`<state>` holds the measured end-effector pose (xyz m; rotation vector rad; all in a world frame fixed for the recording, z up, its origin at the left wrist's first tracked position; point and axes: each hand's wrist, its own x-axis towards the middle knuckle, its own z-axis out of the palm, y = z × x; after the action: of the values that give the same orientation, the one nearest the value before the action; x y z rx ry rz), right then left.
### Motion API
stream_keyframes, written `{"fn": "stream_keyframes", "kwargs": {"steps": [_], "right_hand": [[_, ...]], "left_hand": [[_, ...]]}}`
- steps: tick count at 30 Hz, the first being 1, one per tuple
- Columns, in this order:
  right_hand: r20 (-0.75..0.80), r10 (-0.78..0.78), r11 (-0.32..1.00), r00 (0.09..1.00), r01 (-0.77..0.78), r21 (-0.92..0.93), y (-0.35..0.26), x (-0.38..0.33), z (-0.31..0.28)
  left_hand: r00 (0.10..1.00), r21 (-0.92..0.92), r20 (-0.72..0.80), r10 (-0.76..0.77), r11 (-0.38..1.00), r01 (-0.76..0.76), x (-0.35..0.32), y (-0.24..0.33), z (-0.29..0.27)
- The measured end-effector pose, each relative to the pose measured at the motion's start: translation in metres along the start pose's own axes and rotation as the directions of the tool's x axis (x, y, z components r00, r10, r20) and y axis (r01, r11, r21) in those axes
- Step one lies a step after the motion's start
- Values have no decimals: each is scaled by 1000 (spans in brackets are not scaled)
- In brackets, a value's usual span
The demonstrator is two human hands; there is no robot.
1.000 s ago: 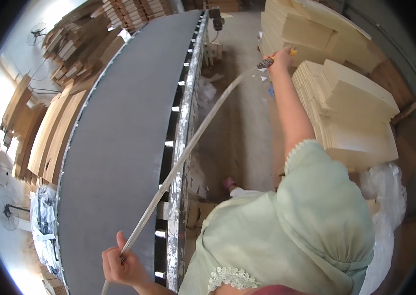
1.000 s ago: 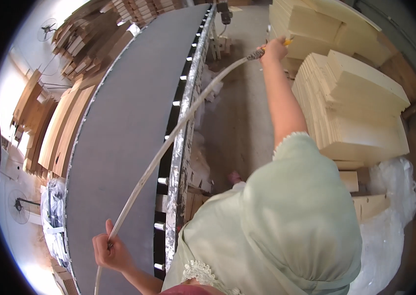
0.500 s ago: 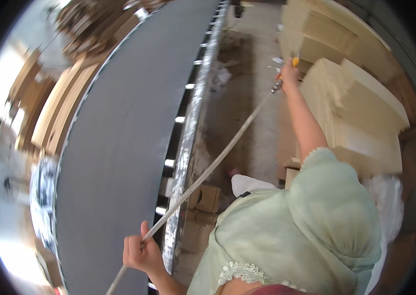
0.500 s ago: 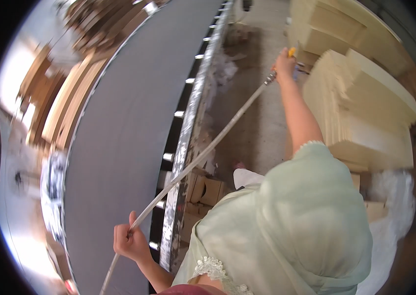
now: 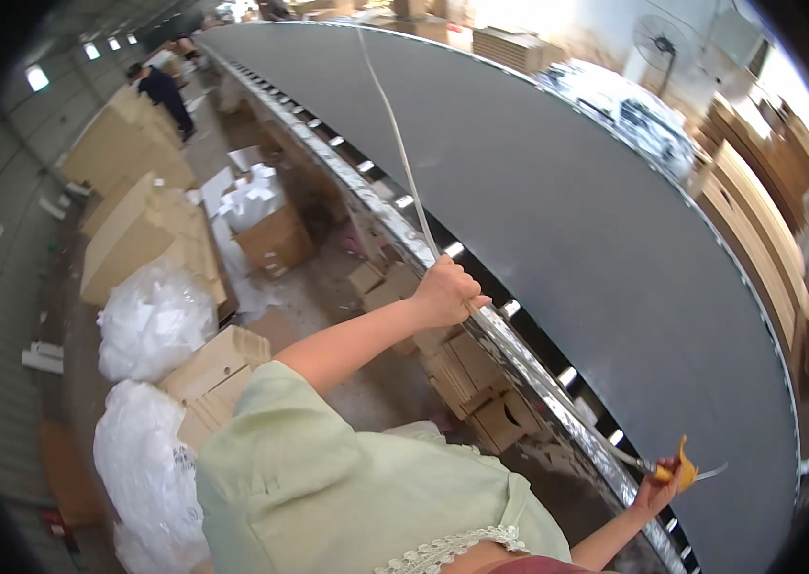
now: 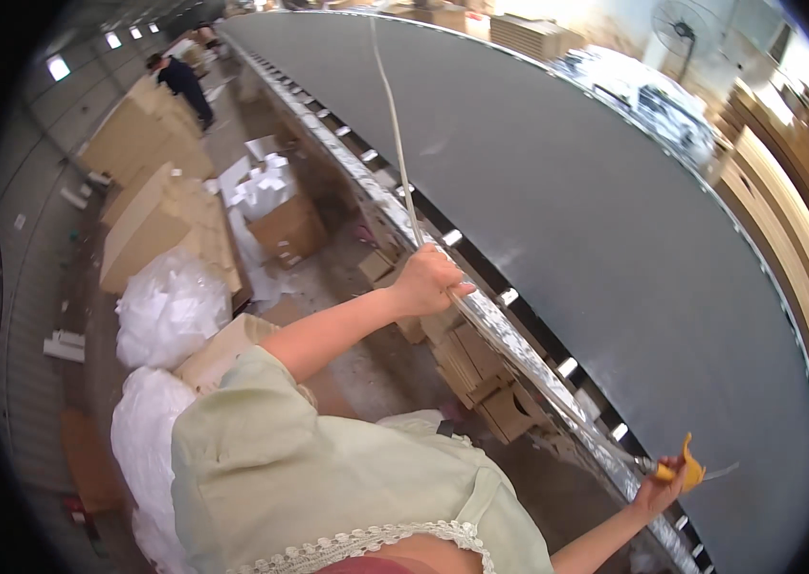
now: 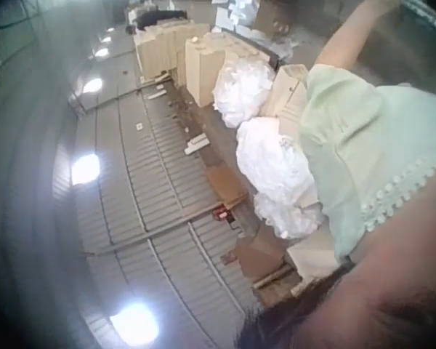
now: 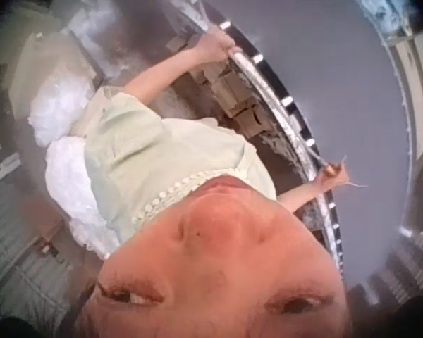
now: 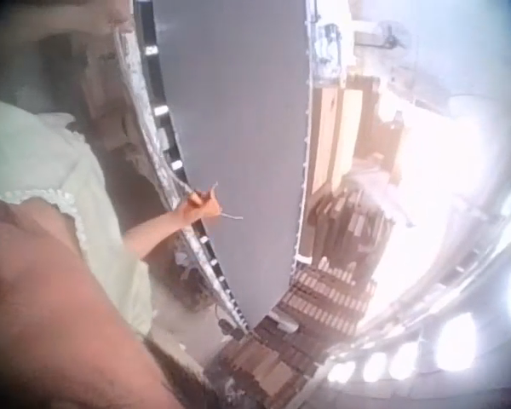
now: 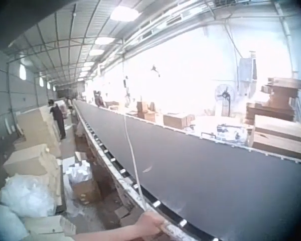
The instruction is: The person walks through a furniture manufacturing workspace, handles a foam strip and paper, and then places a water bottle into a plastic bag.
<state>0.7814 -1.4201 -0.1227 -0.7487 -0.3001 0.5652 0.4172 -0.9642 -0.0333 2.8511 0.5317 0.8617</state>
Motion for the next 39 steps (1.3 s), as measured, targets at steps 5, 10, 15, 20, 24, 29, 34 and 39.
{"fn": "stream_keyframes", "kwargs": {"steps": [5,10,15,20,24,29,34,39], "right_hand": [[52,328,942,943,-331,55,97,55,144],[231,607,795,760,-580,-179,188,30,263],[232,791,612,567,-749,-255,239,0,311],[173,813,572,556,-709,-413,261,15,303],[54,827,507,560,-699,-505,266,27,288],[73,794,456,603,-513,-727,297,29,323],[704,447,779,552,147,-609,332,41,459],[914,384,796,135,454,-401,380,30,556]], "left_hand": [[992,13,68,-110,994,109,-29,9,20],[978,53,87,-192,981,188,-46,0,25],[954,184,71,-292,944,275,-62,-73,31],[814,323,201,-545,821,470,-80,-141,26],[753,345,197,-628,763,546,-99,-171,32],[844,93,-41,-535,839,536,-104,-182,32],[702,-477,-367,-610,772,421,-65,-147,9],[570,-687,-127,-812,486,540,-97,-123,8]]}}
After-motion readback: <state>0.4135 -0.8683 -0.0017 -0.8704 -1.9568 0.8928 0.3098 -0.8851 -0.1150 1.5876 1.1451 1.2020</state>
